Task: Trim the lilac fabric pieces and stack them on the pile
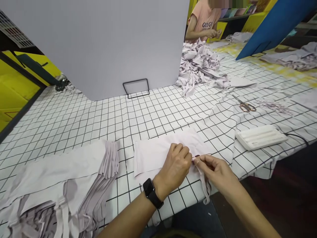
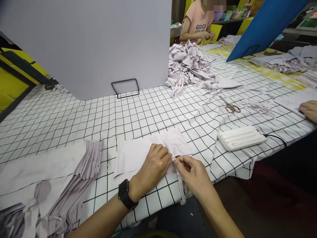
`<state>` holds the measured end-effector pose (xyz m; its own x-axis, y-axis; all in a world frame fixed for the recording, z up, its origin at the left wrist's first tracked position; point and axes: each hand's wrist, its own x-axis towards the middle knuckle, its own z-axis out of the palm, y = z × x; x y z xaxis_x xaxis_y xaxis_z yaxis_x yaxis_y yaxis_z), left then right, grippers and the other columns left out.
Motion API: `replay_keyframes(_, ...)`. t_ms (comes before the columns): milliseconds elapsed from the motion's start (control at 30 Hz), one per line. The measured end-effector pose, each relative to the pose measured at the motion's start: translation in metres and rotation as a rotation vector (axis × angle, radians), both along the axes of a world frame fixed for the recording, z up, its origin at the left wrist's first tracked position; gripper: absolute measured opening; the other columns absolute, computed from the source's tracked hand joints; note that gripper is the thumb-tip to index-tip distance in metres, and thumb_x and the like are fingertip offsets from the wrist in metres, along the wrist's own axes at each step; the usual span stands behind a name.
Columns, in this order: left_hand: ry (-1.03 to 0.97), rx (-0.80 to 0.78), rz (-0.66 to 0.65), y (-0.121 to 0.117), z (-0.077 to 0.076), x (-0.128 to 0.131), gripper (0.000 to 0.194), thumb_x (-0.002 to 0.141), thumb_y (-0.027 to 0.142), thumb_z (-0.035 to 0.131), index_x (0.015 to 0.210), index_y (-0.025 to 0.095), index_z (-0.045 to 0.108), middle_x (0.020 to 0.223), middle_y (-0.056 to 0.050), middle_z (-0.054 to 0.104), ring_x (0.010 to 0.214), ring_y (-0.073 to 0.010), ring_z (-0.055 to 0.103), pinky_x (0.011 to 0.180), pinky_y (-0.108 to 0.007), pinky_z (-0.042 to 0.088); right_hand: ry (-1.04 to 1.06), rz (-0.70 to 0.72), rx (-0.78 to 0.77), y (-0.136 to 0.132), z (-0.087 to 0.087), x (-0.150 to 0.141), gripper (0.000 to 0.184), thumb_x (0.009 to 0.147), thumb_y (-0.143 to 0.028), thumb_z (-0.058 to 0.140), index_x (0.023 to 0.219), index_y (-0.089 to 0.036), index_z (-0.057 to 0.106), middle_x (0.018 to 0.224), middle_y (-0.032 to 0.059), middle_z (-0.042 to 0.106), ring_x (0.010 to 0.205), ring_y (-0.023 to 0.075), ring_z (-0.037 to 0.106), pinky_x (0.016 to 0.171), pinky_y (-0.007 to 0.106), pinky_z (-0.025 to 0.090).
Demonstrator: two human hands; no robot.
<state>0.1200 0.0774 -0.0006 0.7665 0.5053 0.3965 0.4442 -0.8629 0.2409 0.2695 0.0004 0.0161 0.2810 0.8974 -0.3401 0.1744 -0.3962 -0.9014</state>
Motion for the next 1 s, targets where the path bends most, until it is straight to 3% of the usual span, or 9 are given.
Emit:
replay_keyframes(67, 0.029, -0.06, 0.015, -0.006, 0.007, -0.005, 0.017, 0.094, 0.007, 0.053, 0.081, 0.015, 0.061, 0.087, -0.005, 0.059, 0.085, -0.0212, 0.051, 0.079, -0.038, 0.044, -0.191, -0.022, 0.023, -0.018, 0.003, -0.001, 0.034, 0.082, -0.055, 0.065, 0.078, -0.022, 0.069, 0.069, 0.0031, 0.066, 0.065, 0.0199, 0.06, 0.06, 0.028, 0.046)
replay_keyframes(167, -0.02, -0.201, 0.044, -0.017, 0.018, -0.026, 0.011, 0.092, 0.014, 0.059, 0.102, 0.016, 0.065, 0.103, -0.008, 0.062, 0.097, -0.0247, 0.055, 0.084, -0.044, 0.046, -0.493, -0.109, 0.047, -0.053, 0.01, -0.002, 0.03, 0.084, -0.053, 0.062, 0.089, -0.025, 0.072, 0.075, 0.0036, 0.073, 0.061, 0.0204, 0.063, 0.059, 0.028, 0.049)
replay_keyframes(267, -0.161, -0.24, 0.156, -0.023, 0.019, -0.063, 0.022, 0.092, 0.015, 0.06, 0.114, 0.016, 0.063, 0.109, -0.01, 0.062, 0.1, -0.0249, 0.056, 0.086, -0.043, 0.05, -0.505, -0.014, 0.097, -0.084, 0.007, -0.009, 0.029, 0.085, -0.052, 0.064, 0.091, -0.026, 0.074, 0.077, 0.0033, 0.075, 0.059, 0.0194, 0.066, 0.053, 0.024, 0.05)
replay_keyframes(367, -0.252, -0.165, 0.375, -0.028, 0.01, -0.104, 0.019, 0.095, 0.012, 0.053, 0.109, 0.016, 0.065, 0.102, -0.009, 0.062, 0.094, -0.0241, 0.057, 0.082, -0.041, 0.052, -0.235, 0.264, 0.056, -0.099, -0.016, -0.032, 0.031, 0.089, -0.051, 0.061, 0.093, -0.025, 0.078, 0.084, 0.0046, 0.078, 0.074, 0.0233, 0.073, 0.059, 0.023, 0.055)
replay_keyframes(433, -0.267, -0.138, 0.464, -0.033, 0.006, -0.127, 0.02, 0.096, 0.009, 0.051, 0.106, 0.017, 0.065, 0.1, -0.009, 0.062, 0.094, -0.0241, 0.058, 0.082, -0.041, 0.053, -0.1, 0.35, 0.037, -0.1, -0.041, -0.056, 0.034, 0.089, -0.052, 0.061, 0.099, -0.024, 0.079, 0.09, 0.0072, 0.079, 0.082, 0.0262, 0.074, 0.067, 0.028, 0.058)
replay_keyframes(533, -0.256, -0.174, 0.424, -0.048, 0.005, -0.143, 0.017, 0.096, 0.013, 0.054, 0.107, 0.019, 0.066, 0.103, -0.009, 0.063, 0.099, -0.0241, 0.058, 0.085, -0.04, 0.054, -0.022, 0.354, 0.037, -0.093, -0.077, -0.091, 0.037, 0.082, -0.054, 0.067, 0.092, -0.02, 0.078, 0.087, 0.0106, 0.079, 0.079, 0.0279, 0.073, 0.073, 0.035, 0.058)
replay_keyframes(633, -0.175, -0.245, 0.319, -0.064, 0.007, -0.142, 0.021, 0.094, 0.024, 0.066, 0.115, 0.019, 0.065, 0.115, -0.011, 0.061, 0.107, -0.0258, 0.057, 0.092, -0.043, 0.053, -0.018, 0.394, 0.05, -0.086, -0.092, -0.111, 0.039, 0.078, -0.057, 0.07, 0.084, -0.019, 0.078, 0.082, 0.0097, 0.076, 0.079, 0.0285, 0.069, 0.076, 0.038, 0.055)
replay_keyframes(733, -0.055, -0.265, 0.295, -0.074, 0.005, -0.137, 0.034, 0.091, 0.033, 0.071, 0.12, 0.018, 0.063, 0.123, -0.014, 0.059, 0.113, -0.0294, 0.055, 0.095, -0.048, 0.05, -0.033, 0.476, 0.122, -0.088, -0.08, -0.113, 0.035, 0.085, -0.053, 0.065, 0.077, -0.02, 0.077, 0.083, 0.007, 0.074, 0.084, 0.0263, 0.067, 0.08, 0.035, 0.051)
replay_keyframes(1000, -0.039, -0.236, 0.313, -0.076, -0.001, -0.137, 0.033, 0.095, 0.037, 0.066, 0.122, 0.019, 0.062, 0.125, -0.013, 0.058, 0.116, -0.0287, 0.053, 0.097, -0.047, 0.048, -0.21, 0.701, 0.214, -0.135, -0.013, -0.078, 0.041, 0.1, -0.042, 0.051, 0.071, -0.021, 0.072, 0.067, 0.0031, 0.066, 0.069, 0.0196, 0.062, 0.064, 0.027, 0.046)
